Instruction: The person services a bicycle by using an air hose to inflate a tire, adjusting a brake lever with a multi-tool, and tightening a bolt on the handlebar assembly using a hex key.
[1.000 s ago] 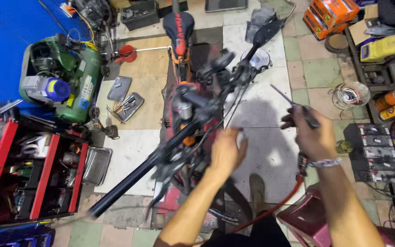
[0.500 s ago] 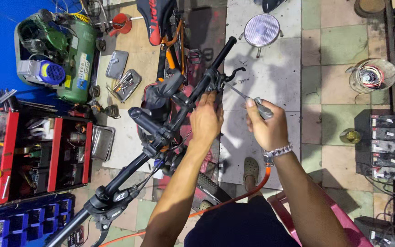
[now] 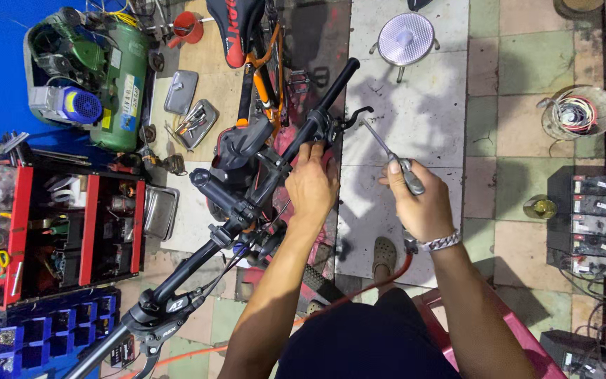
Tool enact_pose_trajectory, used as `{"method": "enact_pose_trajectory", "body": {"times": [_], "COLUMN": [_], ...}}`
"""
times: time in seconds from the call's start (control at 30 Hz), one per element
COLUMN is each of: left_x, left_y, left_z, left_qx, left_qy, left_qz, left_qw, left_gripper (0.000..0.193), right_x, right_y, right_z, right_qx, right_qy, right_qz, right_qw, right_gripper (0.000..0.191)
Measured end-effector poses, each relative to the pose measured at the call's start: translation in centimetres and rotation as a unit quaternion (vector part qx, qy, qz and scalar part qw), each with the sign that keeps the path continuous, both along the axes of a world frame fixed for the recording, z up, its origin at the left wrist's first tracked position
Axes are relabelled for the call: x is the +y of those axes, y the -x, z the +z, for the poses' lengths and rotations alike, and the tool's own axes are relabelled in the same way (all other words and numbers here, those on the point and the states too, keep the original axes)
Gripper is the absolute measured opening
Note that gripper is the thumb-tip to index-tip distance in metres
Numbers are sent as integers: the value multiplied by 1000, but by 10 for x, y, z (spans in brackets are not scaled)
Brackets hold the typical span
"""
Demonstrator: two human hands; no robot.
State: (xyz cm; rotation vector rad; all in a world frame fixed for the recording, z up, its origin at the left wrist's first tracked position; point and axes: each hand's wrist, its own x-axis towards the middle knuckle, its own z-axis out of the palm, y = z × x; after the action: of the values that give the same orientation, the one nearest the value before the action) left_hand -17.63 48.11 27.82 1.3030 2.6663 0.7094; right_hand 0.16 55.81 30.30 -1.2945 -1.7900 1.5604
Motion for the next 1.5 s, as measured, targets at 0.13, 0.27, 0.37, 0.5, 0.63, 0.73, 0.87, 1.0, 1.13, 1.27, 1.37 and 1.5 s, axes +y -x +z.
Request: {"method": "enact_pose_trajectory", "body": {"times": [0.13,0.27,0.37,0.5,0.63,0.73,0.87,1.0,1.13,1.27,1.37,1.5], "left_x": [1,1,-1,0,0,-2,-5,-6,-6,-7,-8,-7], "left_y": [-3,-3,-4,-5,-5,-6,-7,-7,-7,-8,-8,-8], "left_z": [-1,-6,-10,-12,-10,-9,-11,-14,-16,-16,-16,-16], "left_qx": [18,19,20,28,32,26,32,46,46,50,54,53], "left_qy": [-23,-29,-28,-36,-30,-19,-28,-26,-25,-27,-35,-43], "left_qz": [-1,-3,1,3,-2,1,-8,-12,-4,-10,-17,-17], "left_qw": [1000,999,999,999,999,999,999,999,999,998,998,997], "left_gripper": [37,36,33,32,33,36,40,39,36,35,36,37], "right_x": [-7,-9,-9,-18,-34,-45,-65,-74,-70,-55,-35,-13], "right_y": [0,5,8,11,19,30,40,49,45,38,38,38], "right_z": [-9,-24,-35,-45,-58,-71,-84,-90,-93,-93,-93,-96], "right_qx": [1,112,114,108,174,176,224,284,235,235,219,220], "right_qy": [19,-18,22,20,20,70,28,44,4,15,26,35], "right_qz": [-14,-21,-54,-68,-93,-130,-157,-182,-189,-168,-180,-188], "right_qw": [1000,993,992,992,980,973,962,941,954,957,958,957], "right_gripper": [41,46,44,43,44,43,42,39,44,42,41,42]}}
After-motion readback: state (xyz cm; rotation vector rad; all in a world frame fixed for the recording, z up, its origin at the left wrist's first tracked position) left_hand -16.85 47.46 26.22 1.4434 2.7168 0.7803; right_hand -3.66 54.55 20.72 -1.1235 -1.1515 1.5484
